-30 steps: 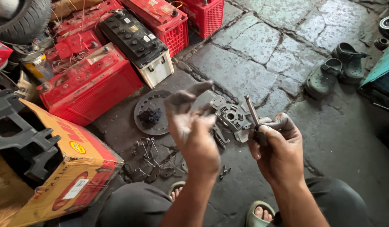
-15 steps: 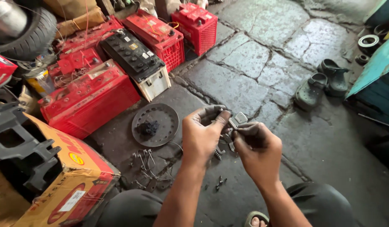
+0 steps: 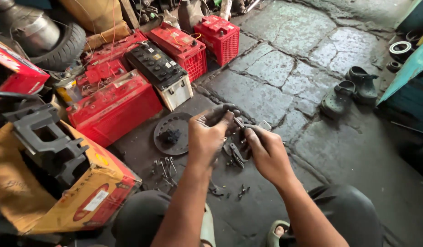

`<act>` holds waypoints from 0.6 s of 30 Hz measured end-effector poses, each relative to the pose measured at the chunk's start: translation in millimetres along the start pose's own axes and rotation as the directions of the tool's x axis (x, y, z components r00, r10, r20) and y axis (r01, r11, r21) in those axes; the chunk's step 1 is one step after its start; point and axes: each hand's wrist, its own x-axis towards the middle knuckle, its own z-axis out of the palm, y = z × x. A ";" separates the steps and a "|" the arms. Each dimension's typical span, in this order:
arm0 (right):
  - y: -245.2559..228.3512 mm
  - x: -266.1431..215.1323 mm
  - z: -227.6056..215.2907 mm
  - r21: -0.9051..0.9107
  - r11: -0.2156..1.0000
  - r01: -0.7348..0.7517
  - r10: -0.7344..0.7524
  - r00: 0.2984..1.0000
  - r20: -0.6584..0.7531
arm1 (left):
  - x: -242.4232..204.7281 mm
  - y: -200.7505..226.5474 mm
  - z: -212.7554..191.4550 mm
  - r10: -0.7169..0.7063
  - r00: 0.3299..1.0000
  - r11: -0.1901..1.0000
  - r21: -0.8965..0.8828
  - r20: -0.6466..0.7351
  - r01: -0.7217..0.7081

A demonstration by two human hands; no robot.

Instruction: The person assembles a small mechanical component by hand, inserting a metal rod and a spring into a housing and checking the movement of the parts.

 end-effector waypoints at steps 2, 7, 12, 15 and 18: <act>-1.1 -7.5 -1.2 0.070 0.997 -0.033 0.030 0.998 0.048 | -9.6 2.3 -5.9 0.009 1.000 1.000 0.022 0.017 -0.009; -11.4 -25.8 -6.5 0.100 0.994 -0.052 0.044 0.996 0.083 | -28.8 -10.0 -11.5 0.027 1.000 0.997 0.068 0.003 -0.027; -26.7 -42.2 -26.1 -0.022 0.992 -0.126 0.128 0.986 0.109 | -64.2 -17.7 4.2 0.082 0.993 0.930 0.365 -0.090 -0.044; -35.9 -52.0 -36.7 0.018 0.992 -0.121 0.120 0.992 0.048 | -90.3 -0.5 14.0 0.150 0.985 0.802 0.594 -0.087 -0.070; -36.8 -56.8 -44.2 0.002 0.997 -0.075 0.075 0.997 0.030 | -113.4 9.1 10.5 0.154 0.987 0.781 0.617 -0.037 -0.098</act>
